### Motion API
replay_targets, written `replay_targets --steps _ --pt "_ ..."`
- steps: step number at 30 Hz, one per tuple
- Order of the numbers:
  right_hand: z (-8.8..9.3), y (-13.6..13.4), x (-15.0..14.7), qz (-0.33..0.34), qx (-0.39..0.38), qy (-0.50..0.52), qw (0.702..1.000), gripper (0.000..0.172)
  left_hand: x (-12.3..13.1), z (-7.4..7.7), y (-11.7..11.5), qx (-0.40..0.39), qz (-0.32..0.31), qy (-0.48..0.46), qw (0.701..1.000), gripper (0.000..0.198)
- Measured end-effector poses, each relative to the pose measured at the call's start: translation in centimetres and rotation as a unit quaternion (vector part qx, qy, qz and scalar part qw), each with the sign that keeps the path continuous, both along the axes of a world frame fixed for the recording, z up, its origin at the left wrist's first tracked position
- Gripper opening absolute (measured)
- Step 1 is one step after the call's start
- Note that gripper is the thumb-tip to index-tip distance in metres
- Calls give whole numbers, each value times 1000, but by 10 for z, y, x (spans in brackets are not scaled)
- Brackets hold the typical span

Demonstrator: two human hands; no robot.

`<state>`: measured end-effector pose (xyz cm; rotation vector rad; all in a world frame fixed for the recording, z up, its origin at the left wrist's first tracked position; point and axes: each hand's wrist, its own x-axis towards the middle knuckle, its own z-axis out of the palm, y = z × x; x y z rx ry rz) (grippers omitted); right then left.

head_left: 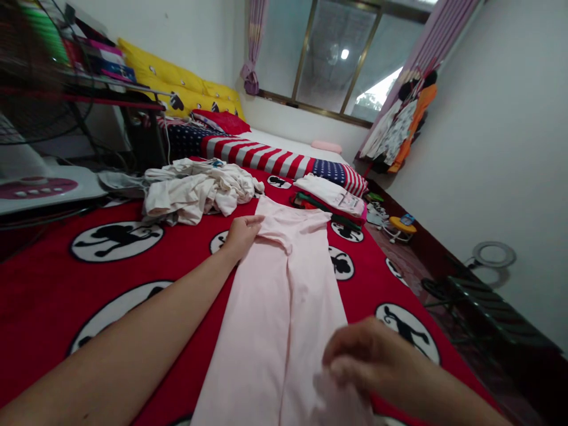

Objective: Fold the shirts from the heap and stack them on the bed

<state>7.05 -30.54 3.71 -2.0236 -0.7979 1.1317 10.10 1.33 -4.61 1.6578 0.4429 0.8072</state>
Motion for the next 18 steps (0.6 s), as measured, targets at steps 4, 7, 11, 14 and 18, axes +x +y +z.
replay_targets --steps 4,7,11,14,18 --pt "-3 50 108 -113 129 -263 949 28 1 -6 -2 43 -15 0 999 37" --pt "-15 85 182 -243 143 -375 883 33 0 -8 -5 103 1 12 995 42" --pt "-23 114 238 -258 112 -371 885 41 -2 -4 -9 213 29 64 975 53" --pt "-25 120 254 -246 78 -404 878 30 -2 -2 -11 238 49 91 966 57" --pt "-30 125 255 -253 13 -488 835 13 -1 -2 -13 261 61 111 957 56"
